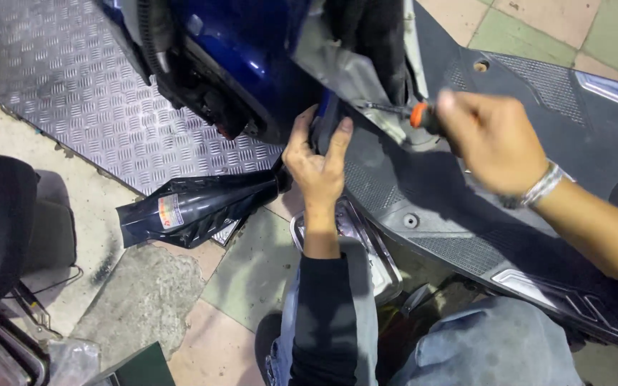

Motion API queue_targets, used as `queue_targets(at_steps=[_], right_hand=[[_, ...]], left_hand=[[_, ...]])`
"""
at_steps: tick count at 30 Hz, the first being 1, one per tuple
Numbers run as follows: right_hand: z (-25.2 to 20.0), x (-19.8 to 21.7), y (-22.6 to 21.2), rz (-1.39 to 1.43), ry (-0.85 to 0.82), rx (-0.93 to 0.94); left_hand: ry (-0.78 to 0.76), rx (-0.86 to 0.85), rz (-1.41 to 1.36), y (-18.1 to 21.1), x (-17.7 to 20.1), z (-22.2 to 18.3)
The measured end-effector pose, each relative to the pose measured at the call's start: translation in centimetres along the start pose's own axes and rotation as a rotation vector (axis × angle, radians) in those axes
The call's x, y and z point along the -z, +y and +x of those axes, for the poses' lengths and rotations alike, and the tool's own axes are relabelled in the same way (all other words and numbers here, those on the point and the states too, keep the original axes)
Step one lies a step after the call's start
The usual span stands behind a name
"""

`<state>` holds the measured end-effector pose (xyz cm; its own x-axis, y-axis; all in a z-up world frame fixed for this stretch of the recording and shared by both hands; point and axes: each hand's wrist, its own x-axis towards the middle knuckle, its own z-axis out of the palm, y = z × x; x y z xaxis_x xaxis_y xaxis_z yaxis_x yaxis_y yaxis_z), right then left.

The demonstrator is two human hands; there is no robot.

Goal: Repair a motorcycle by removing and installing body panels using a screwdriver

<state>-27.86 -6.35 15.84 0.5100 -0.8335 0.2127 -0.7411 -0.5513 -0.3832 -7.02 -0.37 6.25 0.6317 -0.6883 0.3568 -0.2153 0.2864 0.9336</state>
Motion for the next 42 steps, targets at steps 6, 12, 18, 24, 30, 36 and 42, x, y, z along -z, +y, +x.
queue_targets(at_steps=[6,12,18,24,30,36,42], right_hand=[[-0.3,1.6,-1.2,-0.090,-0.075,0.081],[-0.2,0.0,0.0,-0.164,0.026,0.202],[-0.1,1.7,-1.7,-0.164,-0.050,0.206],[0.3,0.3,-2.4,-0.202,0.162,0.328],[0.6,1.8,-3.4,0.189,-0.054,-0.118],[0.4,1.1,-1.4,-0.643,0.090,0.529],[1.6,1.6,-3.3,0.049,-0.179,-0.052]], left_hand=[[-0.012,0.027,-0.073,-0.3,-0.4,-0.3],[0.013,0.008,-0.094,-1.7,-0.8,-0.6],[-0.005,0.000,-0.040,-0.6,-0.6,-0.4],[-0.002,0.009,-0.052,-0.8,-0.5,-0.4],[0.008,-0.005,-0.039,-0.3,-0.4,-0.4],[-0.002,0.005,-0.064,-0.9,-0.5,-0.5],[0.004,0.023,-0.113,-0.8,-0.5,-0.6]])
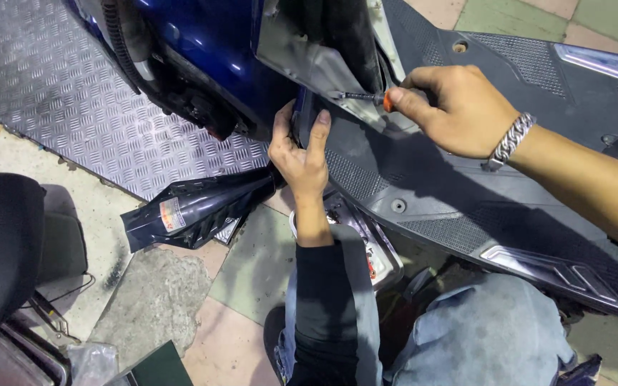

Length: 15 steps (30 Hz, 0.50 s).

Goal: Repair a motorcycle by removing and installing body panels using a screwdriver

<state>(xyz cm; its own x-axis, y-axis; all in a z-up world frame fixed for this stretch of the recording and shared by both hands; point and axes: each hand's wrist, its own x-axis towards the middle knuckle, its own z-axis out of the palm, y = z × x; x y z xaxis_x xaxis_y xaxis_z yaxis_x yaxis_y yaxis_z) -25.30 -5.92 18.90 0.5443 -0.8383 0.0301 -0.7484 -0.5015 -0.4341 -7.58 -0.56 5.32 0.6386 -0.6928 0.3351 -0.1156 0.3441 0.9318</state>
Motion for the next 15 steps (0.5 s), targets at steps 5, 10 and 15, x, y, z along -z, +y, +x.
queue_targets(at_steps=[5,10,15], right_hand=[[-0.9,-0.1,0.6,-0.300,0.106,0.308],[-0.2,-0.9,2.3,-0.566,0.181,0.464],[0.8,0.1,0.4,-0.027,-0.024,0.064]], left_hand=[[-0.003,-0.008,0.018,-0.2,0.1,0.0],[0.011,-0.013,0.028,0.3,0.0,0.0],[0.005,-0.025,0.032,0.1,-0.1,0.1]])
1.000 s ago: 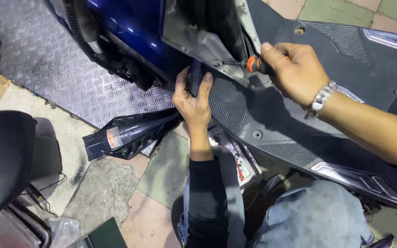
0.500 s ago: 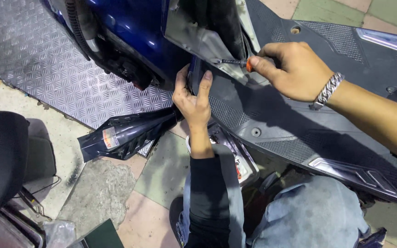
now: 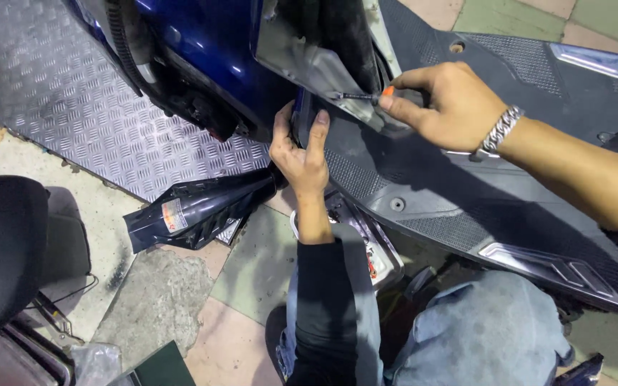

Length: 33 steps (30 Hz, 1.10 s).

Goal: Repair a motorcycle by removing and installing body panels using a screwdriver

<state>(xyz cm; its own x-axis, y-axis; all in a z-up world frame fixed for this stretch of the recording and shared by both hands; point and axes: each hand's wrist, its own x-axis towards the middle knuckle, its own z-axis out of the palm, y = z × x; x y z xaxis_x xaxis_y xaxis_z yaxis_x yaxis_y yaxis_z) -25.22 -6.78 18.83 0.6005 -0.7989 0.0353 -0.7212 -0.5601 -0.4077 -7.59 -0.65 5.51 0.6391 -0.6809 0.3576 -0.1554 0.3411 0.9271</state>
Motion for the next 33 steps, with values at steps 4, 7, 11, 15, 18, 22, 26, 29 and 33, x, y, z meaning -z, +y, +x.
queue_targets(at_steps=[4,7,11,15,18,22,26,29,33], right_hand=[[-0.1,-0.1,0.7,0.090,-0.070,-0.200],[-0.5,0.1,0.3,0.114,-0.032,-0.145],[-3.0,0.7,0.2,-0.139,0.027,-0.042],[-3.4,-1.3,2.8,0.265,0.329,-0.280],[-1.0,-4.7,5.2,0.419,0.485,-0.250],[0.9,-9.1,5.3,0.493,0.574,-0.168],[0.6,-8.2,5.9,0.520,0.490,-0.208],[0.6,-7.3,6.3,0.525,0.410,-0.259],[1.1,-7.3,7.0,0.525,0.387,-0.237]], left_hand=[[0.014,-0.027,0.066,-0.2,0.1,-0.2],[-0.003,-0.051,0.080,-0.2,0.2,-0.2],[-0.087,-0.098,0.118,0.1,0.5,0.0],[-0.123,-0.128,0.394,1.5,-1.1,0.2],[-0.080,-0.141,0.539,0.8,-1.7,0.0],[-0.073,-0.211,0.532,0.5,-1.8,0.1],[-0.089,-0.219,0.582,0.5,-1.5,0.0],[-0.109,-0.240,0.584,0.3,-1.7,0.0],[-0.138,-0.297,0.591,-0.1,-1.3,0.4]])
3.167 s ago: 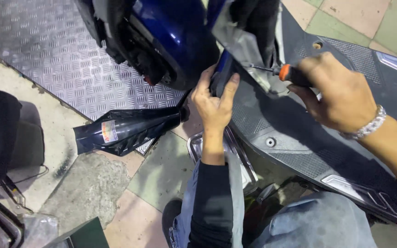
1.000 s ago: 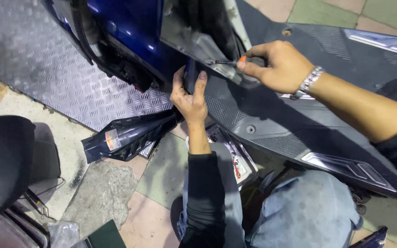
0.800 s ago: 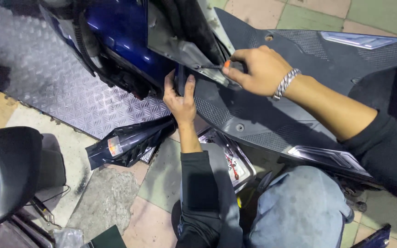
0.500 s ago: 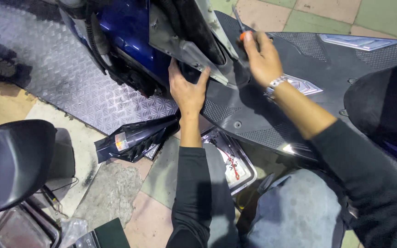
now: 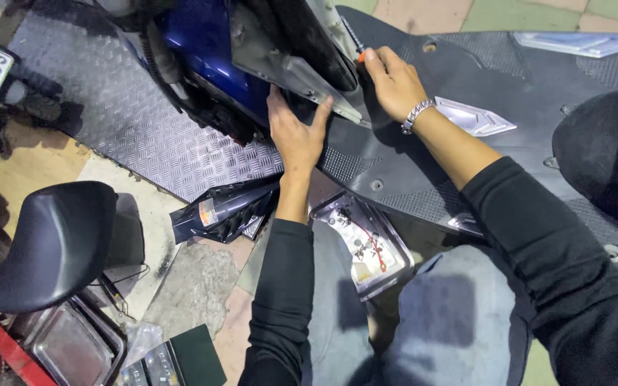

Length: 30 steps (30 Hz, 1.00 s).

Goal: Repair a motorcycle by removing and installing body panels using a screwdriver

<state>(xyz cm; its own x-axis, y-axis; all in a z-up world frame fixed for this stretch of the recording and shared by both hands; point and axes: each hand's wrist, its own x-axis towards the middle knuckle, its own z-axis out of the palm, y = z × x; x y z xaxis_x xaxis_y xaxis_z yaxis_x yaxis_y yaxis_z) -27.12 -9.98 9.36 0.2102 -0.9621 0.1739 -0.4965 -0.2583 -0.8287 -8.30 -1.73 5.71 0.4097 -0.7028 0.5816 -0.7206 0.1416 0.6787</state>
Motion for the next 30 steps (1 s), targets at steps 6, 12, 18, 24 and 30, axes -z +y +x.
queue_targets(at_steps=[6,12,18,24,30], right_hand=[[-0.5,0.1,0.2,-0.035,-0.016,-0.029],[-5.0,-1.8,-1.6,-0.060,0.132,-0.002],[-2.9,-2.8,-3.2,-0.015,0.179,0.094],[-2.3,-2.5,-1.9,0.004,0.063,0.032],[-1.8,-2.5,-0.8,0.038,0.070,0.001]], left_hand=[[-0.227,0.040,-0.107,-1.1,3.7,0.2],[-0.082,0.054,-0.234,1.3,9.2,0.7],[0.109,-0.090,-0.255,3.0,9.9,6.6],[0.067,-0.107,-0.296,5.0,8.1,11.2],[0.200,-0.101,-0.243,6.8,7.5,11.9]])
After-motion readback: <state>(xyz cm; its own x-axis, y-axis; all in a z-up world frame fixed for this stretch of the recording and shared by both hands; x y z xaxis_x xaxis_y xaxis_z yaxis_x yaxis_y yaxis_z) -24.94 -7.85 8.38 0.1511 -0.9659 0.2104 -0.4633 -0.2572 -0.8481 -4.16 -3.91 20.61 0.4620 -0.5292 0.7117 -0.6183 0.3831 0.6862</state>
